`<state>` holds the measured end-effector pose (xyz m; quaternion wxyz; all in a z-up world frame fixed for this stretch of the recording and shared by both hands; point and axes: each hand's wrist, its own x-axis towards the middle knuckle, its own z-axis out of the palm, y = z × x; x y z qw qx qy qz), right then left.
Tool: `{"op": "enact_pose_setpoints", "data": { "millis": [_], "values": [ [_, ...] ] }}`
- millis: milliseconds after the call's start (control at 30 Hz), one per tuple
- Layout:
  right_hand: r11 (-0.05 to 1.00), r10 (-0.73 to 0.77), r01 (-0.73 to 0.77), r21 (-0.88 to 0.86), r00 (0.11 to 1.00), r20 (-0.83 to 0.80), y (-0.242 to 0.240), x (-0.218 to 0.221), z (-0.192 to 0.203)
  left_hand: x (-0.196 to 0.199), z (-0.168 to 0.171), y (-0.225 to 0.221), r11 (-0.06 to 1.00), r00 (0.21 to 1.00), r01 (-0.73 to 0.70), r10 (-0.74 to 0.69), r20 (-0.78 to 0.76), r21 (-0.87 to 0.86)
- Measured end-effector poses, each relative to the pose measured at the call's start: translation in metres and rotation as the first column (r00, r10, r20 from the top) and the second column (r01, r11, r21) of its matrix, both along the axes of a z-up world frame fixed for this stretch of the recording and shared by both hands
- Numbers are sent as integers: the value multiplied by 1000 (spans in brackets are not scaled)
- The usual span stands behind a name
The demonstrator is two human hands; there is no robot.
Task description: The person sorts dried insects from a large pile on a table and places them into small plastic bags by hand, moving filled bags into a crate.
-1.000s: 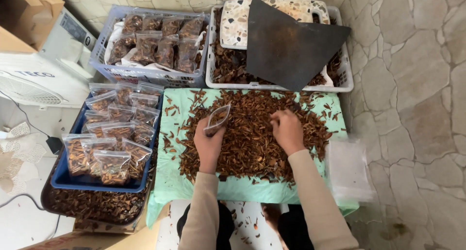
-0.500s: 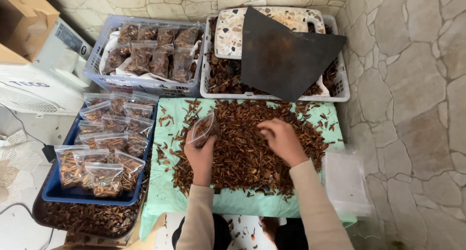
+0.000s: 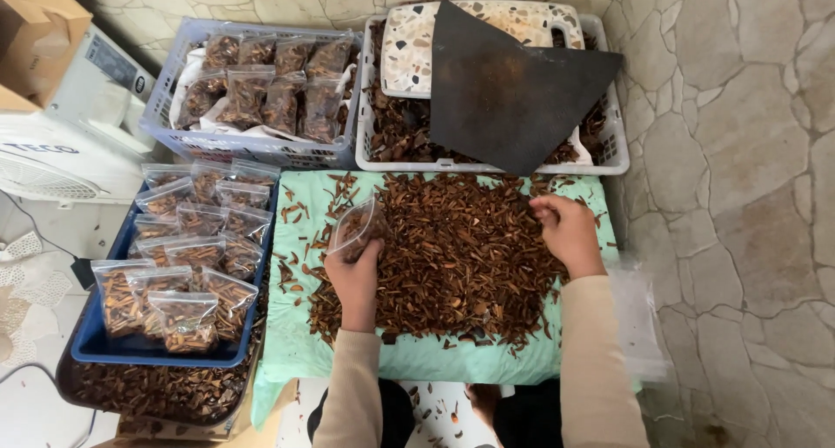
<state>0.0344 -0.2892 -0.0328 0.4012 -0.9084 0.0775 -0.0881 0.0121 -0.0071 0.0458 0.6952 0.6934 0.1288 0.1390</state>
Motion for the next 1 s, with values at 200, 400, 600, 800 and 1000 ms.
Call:
{"op": "enact_pose_setpoints", "data": {
  "millis": [200,400,600,800,1000],
  "values": [
    [990,80,-112,-86,946,-315,7,-3,14,4,-5,4,999,999,-34,34,-40,-1],
    [984,83,-130,-120,937,-341,28,-3,21,4,-1,3,999,998,-33,32,-55,-14],
    [991,129,-133,-11,979,-160,47,-4,41,3,4,5,999,998,-39,38,-58,-15],
    [962,212,-240,-131,957,-196,61,-4,47,4,1,4,1000,999,-20,20,-46,-5],
    [904,336,-398,-158,887,-316,86,-4,52,3,-1,7,1000,999,10,-10,-40,-5]
  ]
}}
